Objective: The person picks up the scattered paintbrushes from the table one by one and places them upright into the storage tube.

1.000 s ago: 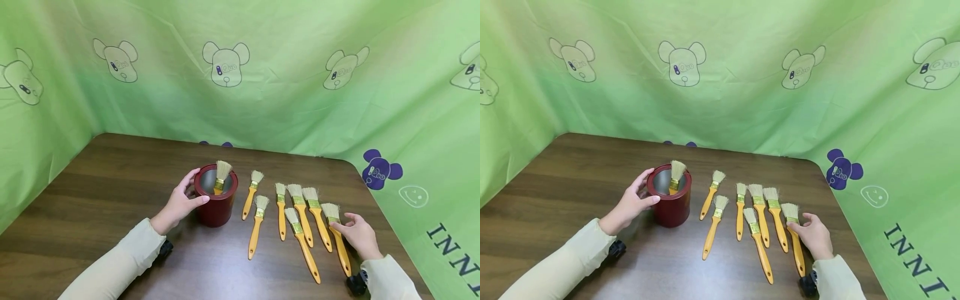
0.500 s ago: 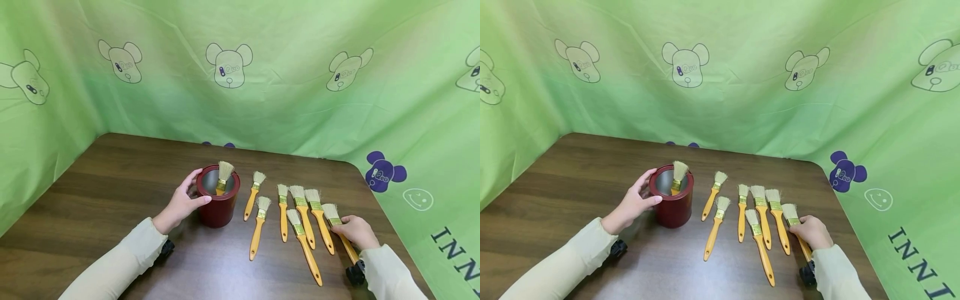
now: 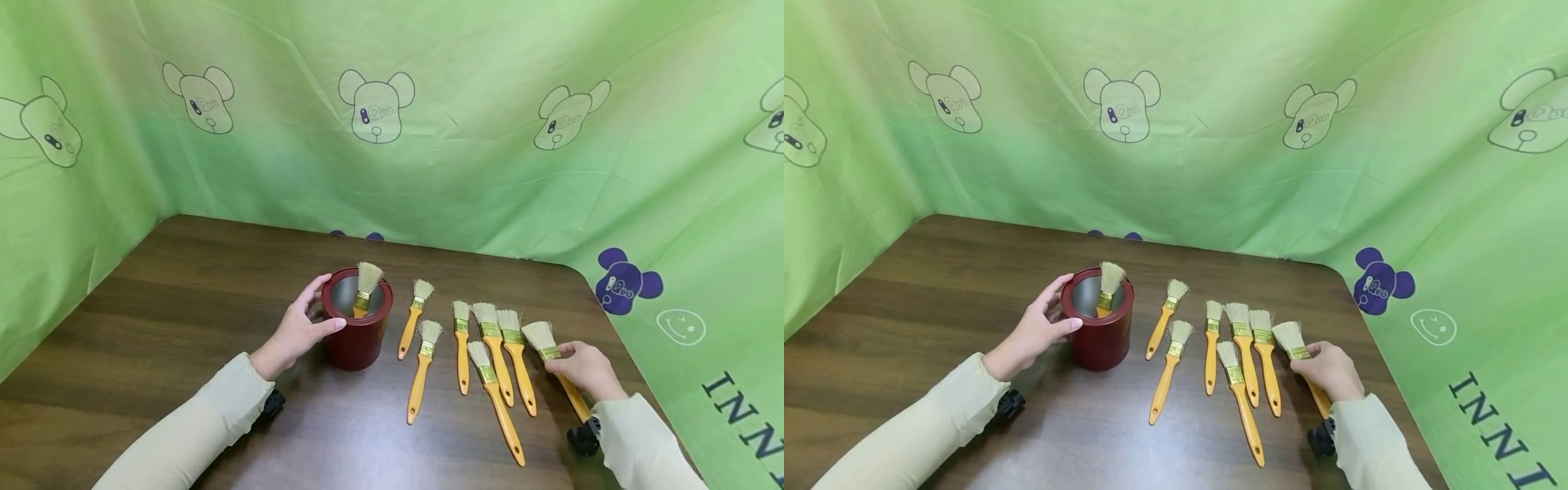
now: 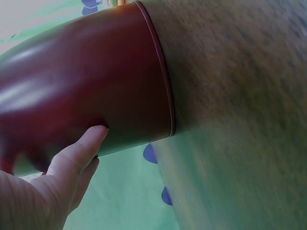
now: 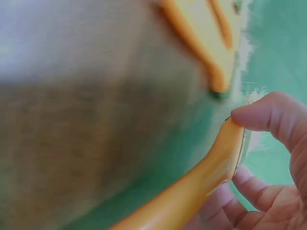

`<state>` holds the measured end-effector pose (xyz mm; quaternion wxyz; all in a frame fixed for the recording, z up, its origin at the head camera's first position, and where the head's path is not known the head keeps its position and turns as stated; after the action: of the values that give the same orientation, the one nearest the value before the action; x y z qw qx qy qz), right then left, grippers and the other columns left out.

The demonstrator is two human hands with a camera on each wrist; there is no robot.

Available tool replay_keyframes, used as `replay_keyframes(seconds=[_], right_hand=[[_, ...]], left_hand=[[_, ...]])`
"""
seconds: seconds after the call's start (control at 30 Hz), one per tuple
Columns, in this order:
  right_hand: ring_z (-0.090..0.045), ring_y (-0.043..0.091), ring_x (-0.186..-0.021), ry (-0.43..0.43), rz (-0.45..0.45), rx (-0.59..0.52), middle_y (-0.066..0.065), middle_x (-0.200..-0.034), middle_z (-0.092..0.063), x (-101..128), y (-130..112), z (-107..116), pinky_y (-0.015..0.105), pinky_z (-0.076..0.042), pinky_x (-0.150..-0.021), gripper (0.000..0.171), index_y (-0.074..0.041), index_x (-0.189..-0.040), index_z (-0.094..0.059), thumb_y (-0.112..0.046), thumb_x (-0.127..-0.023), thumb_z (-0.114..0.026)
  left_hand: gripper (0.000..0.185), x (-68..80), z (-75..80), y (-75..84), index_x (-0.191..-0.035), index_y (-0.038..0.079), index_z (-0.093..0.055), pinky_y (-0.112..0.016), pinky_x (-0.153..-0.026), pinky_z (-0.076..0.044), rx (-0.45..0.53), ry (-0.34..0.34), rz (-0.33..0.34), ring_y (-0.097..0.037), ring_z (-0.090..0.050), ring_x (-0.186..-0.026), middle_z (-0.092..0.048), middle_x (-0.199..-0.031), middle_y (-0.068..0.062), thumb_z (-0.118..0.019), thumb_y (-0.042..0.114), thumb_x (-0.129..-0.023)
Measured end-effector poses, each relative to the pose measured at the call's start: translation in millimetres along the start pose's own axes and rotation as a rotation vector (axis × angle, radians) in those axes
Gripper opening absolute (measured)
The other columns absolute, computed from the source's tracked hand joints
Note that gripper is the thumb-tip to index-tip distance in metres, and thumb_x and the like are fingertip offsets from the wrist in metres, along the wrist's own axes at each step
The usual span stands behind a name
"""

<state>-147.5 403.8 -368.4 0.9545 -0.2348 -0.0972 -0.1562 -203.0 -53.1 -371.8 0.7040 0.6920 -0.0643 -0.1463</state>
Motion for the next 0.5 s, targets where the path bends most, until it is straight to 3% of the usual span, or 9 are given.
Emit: replay_keyframes(seconds=[0.17,0.27,0.37,0.5], right_hand=[[-0.056,0.026,-0.076,0.052,0.071,-0.049,0.034,-0.104,-0.056,2,-18,18,0.035,-0.049,-0.062,0.058,0.018,-0.119,-0.046,-0.022,-0.082,-0.066],[-0.055,0.015,-0.073,0.103,0.094,-0.198,0.029,-0.101,-0.055,4,-30,24,0.030,-0.051,-0.059,0.058,0.017,-0.126,-0.042,-0.018,-0.085,-0.064],[-0.052,0.004,-0.072,0.181,0.112,-0.382,0.015,-0.099,-0.052,6,-45,28,0.026,-0.053,-0.061,0.058,0.013,-0.132,-0.039,-0.015,-0.087,-0.064],[-0.052,-0.002,-0.073,0.282,0.140,-0.572,0.002,-0.096,-0.047,9,-68,30,0.023,-0.054,-0.063,0.055,0.009,-0.133,-0.039,-0.010,-0.088,-0.065]], left_hand=[[0.075,0.5,0.2,-0.3,-0.148,0.006,-0.030,-0.041,-0.095,-0.043,0.003,0.000,0.024,-0.040,-0.051,-0.117,-0.044,-0.129,-0.025,-0.067,0.000,-0.083],[0.075,0.9,-0.1,0.3,-0.148,0.005,-0.029,-0.040,-0.094,-0.043,0.001,0.000,0.019,-0.040,-0.051,-0.116,-0.044,-0.129,-0.025,-0.067,0.002,-0.083],[0.075,1.1,-0.3,1.1,-0.148,0.005,-0.029,-0.040,-0.093,-0.044,0.002,0.001,0.015,-0.040,-0.051,-0.117,-0.044,-0.129,-0.025,-0.067,0.004,-0.083],[0.076,1.1,-1.3,1.4,-0.149,0.006,-0.029,-0.041,-0.093,-0.043,0.015,0.006,0.035,-0.041,-0.049,-0.118,-0.044,-0.129,-0.025,-0.067,0.002,-0.083]])
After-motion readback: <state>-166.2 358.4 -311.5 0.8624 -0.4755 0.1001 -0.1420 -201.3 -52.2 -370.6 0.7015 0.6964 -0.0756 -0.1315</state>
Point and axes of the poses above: each hand's wrist, its own x-axis away from the middle knuckle, its own z-axis out of the back of the hand, y = z × x, the point moved 4 cm from there along -x, towards the middle knuckle
